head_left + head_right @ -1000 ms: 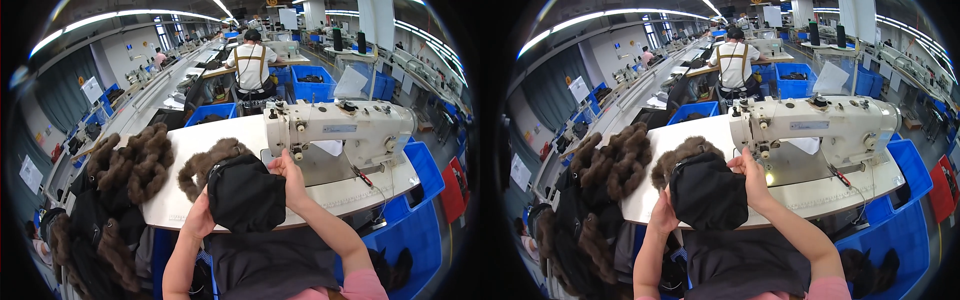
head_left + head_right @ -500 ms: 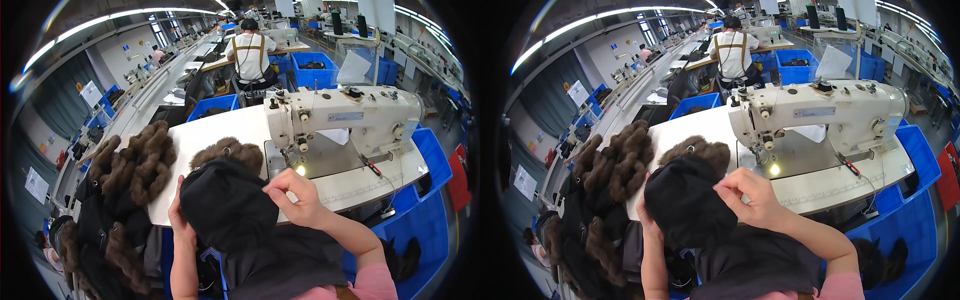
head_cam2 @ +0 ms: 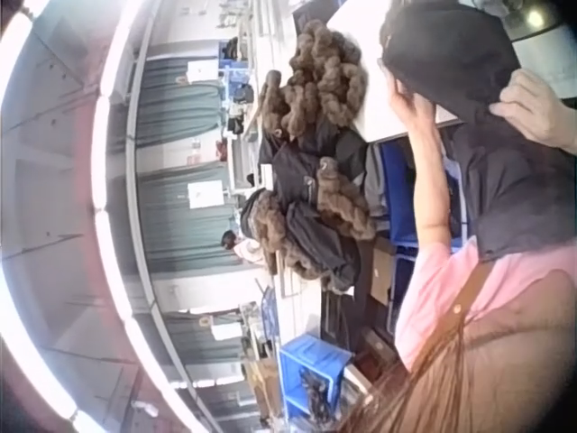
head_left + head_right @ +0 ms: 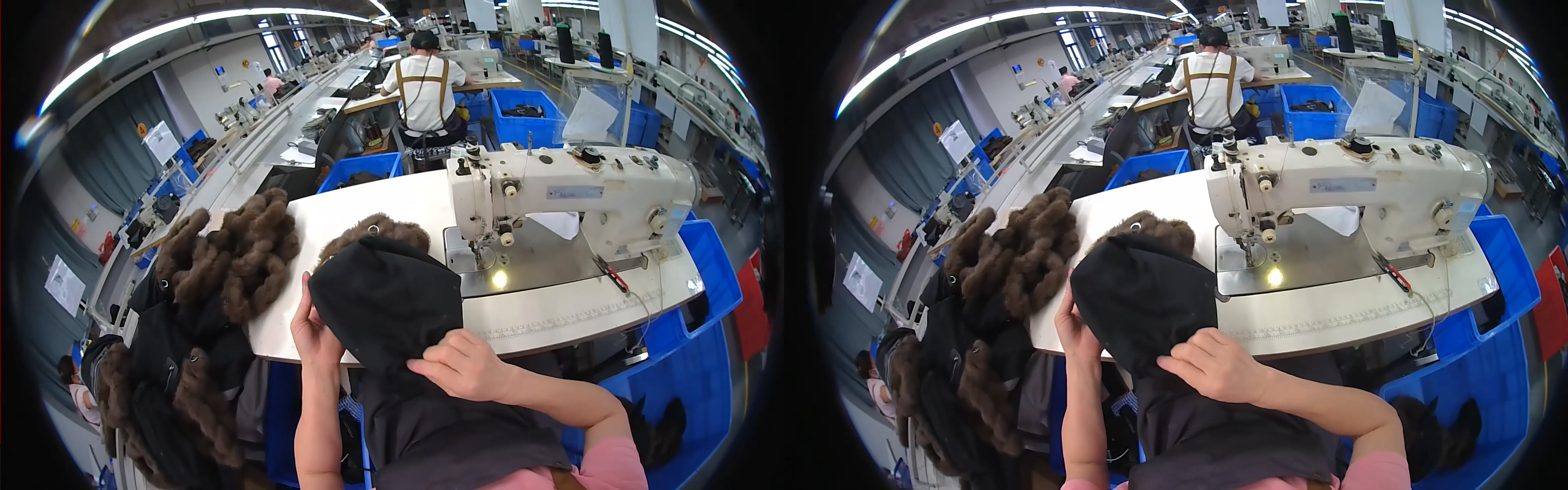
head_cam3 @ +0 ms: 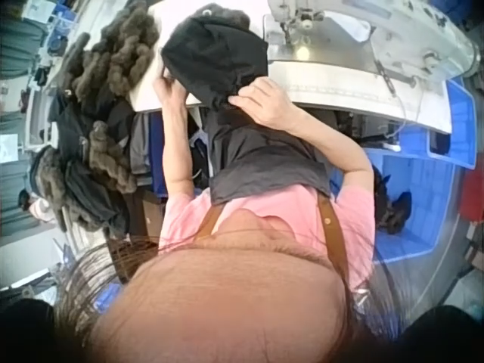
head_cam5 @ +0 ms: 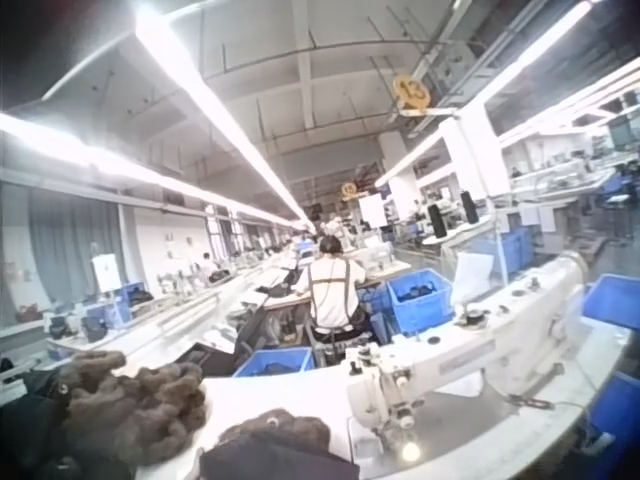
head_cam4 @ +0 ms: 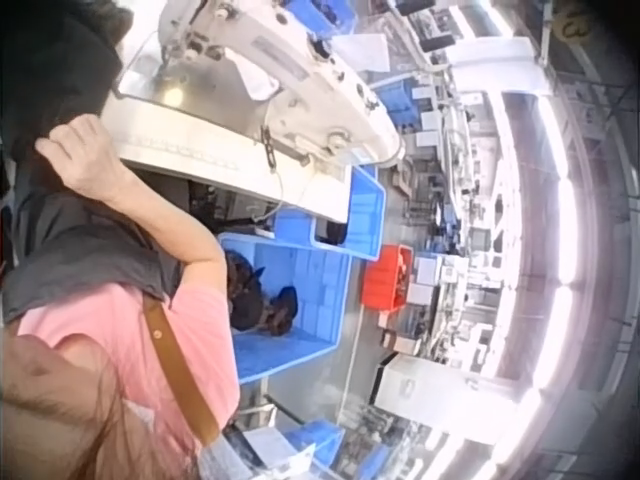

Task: Sewing fur trim onto black fabric using an industrial sewing machine in a workshop.

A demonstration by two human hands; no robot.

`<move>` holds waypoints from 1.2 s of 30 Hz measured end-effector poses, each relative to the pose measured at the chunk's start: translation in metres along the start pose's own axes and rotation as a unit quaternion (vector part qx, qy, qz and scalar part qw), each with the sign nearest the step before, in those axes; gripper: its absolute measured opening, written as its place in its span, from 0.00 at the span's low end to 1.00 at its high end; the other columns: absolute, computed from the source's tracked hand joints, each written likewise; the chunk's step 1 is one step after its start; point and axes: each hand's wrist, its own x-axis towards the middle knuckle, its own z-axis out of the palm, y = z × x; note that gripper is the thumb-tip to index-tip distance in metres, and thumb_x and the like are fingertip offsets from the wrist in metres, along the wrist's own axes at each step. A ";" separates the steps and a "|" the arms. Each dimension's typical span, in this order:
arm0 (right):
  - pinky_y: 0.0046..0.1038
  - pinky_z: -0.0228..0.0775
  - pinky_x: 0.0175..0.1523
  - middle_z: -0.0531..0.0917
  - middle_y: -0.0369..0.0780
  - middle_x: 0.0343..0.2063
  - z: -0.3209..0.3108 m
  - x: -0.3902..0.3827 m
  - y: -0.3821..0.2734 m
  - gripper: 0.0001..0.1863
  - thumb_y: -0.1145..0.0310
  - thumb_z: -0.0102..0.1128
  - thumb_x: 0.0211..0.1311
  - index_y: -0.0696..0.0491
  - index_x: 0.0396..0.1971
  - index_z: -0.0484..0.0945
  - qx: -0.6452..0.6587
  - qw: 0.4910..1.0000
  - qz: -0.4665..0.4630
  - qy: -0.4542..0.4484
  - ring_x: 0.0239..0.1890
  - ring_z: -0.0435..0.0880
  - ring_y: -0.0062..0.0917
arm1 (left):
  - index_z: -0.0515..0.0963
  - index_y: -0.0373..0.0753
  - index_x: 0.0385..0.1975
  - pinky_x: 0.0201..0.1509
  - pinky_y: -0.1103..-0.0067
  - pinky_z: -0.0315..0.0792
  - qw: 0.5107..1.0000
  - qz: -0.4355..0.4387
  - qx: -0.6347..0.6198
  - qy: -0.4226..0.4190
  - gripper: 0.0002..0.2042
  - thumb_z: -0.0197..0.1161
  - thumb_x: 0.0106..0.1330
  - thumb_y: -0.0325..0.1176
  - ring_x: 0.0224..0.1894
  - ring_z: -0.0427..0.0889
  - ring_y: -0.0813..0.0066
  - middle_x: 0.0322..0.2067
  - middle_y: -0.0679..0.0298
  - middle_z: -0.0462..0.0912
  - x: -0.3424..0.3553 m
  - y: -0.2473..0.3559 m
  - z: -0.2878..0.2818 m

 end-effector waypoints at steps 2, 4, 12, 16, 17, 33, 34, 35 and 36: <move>0.26 0.71 0.38 0.74 0.33 0.29 -0.001 -0.004 0.001 0.12 0.71 0.67 0.45 0.53 0.33 0.82 -0.008 0.996 -0.061 0.062 0.30 0.74 0.24 | 0.76 0.41 0.53 0.67 0.65 0.65 0.999 0.002 -0.014 0.042 0.13 0.50 0.73 0.34 0.56 0.76 0.64 0.50 0.61 0.81 0.004 -0.003 0.002; 0.26 0.71 0.38 0.74 0.33 0.29 -0.001 -0.002 0.006 0.12 0.71 0.68 0.44 0.53 0.33 0.82 -0.002 0.996 -0.062 0.066 0.30 0.74 0.24 | 0.78 0.41 0.51 0.67 0.65 0.65 0.996 0.005 -0.026 0.082 0.13 0.50 0.73 0.34 0.57 0.76 0.64 0.50 0.61 0.81 0.006 -0.005 0.002; 0.26 0.71 0.33 0.74 0.34 0.28 0.003 -0.018 0.026 0.07 0.74 0.67 0.45 0.53 0.28 0.81 0.004 0.997 -0.032 0.076 0.28 0.75 0.25 | 0.71 0.39 0.58 0.68 0.66 0.62 0.997 0.064 0.035 -0.027 0.16 0.51 0.71 0.31 0.63 0.70 0.62 0.58 0.57 0.74 0.006 -0.014 0.035; 0.32 0.72 0.32 0.77 0.37 0.29 0.016 -0.036 0.039 0.05 0.77 0.64 0.49 0.54 0.28 0.79 0.061 0.984 0.168 -0.021 0.28 0.78 0.32 | 0.58 0.35 0.66 0.66 0.75 0.61 0.886 -0.026 0.436 -0.152 0.29 0.55 0.64 0.23 0.62 0.68 0.70 0.62 0.57 0.66 0.022 -0.022 0.070; 0.33 0.72 0.33 0.78 0.38 0.29 0.016 -0.035 0.040 0.05 0.77 0.63 0.50 0.55 0.29 0.78 0.097 0.968 0.221 -0.073 0.29 0.79 0.34 | 0.63 0.34 0.62 0.63 0.79 0.62 0.806 -0.080 0.558 -0.182 0.27 0.59 0.61 0.22 0.60 0.69 0.75 0.58 0.60 0.69 0.024 -0.021 0.078; 0.31 0.72 0.30 0.77 0.43 0.27 0.034 -0.010 0.051 0.10 0.79 0.65 0.50 0.58 0.32 0.74 0.022 0.988 0.150 0.043 0.28 0.80 0.36 | 0.77 0.35 0.46 0.33 0.86 0.67 0.578 -0.203 0.772 -0.171 0.18 0.71 0.56 0.29 0.28 0.72 0.86 0.25 0.72 0.76 0.044 0.010 0.106; 0.30 0.72 0.30 0.77 0.41 0.27 0.033 -0.011 0.048 0.11 0.79 0.65 0.49 0.57 0.33 0.75 0.008 0.989 0.146 0.036 0.27 0.79 0.34 | 0.78 0.35 0.45 0.33 0.86 0.67 0.558 -0.233 0.779 -0.169 0.19 0.73 0.54 0.30 0.28 0.72 0.87 0.24 0.72 0.77 0.047 0.014 0.105; 0.30 0.72 0.30 0.77 0.41 0.27 0.031 -0.011 0.046 0.11 0.79 0.65 0.49 0.57 0.33 0.75 0.011 0.989 0.144 0.040 0.27 0.79 0.34 | 0.78 0.35 0.45 0.33 0.86 0.67 0.555 -0.231 0.782 -0.166 0.19 0.73 0.54 0.30 0.28 0.72 0.87 0.24 0.72 0.77 0.049 0.017 0.105; 0.29 0.72 0.29 0.77 0.40 0.27 0.028 -0.009 0.044 0.09 0.77 0.65 0.51 0.57 0.31 0.74 0.000 0.991 0.125 0.039 0.27 0.79 0.32 | 0.79 0.35 0.45 0.32 0.87 0.66 0.550 -0.272 0.773 -0.158 0.19 0.75 0.53 0.31 0.27 0.72 0.87 0.24 0.72 0.78 0.051 0.021 0.107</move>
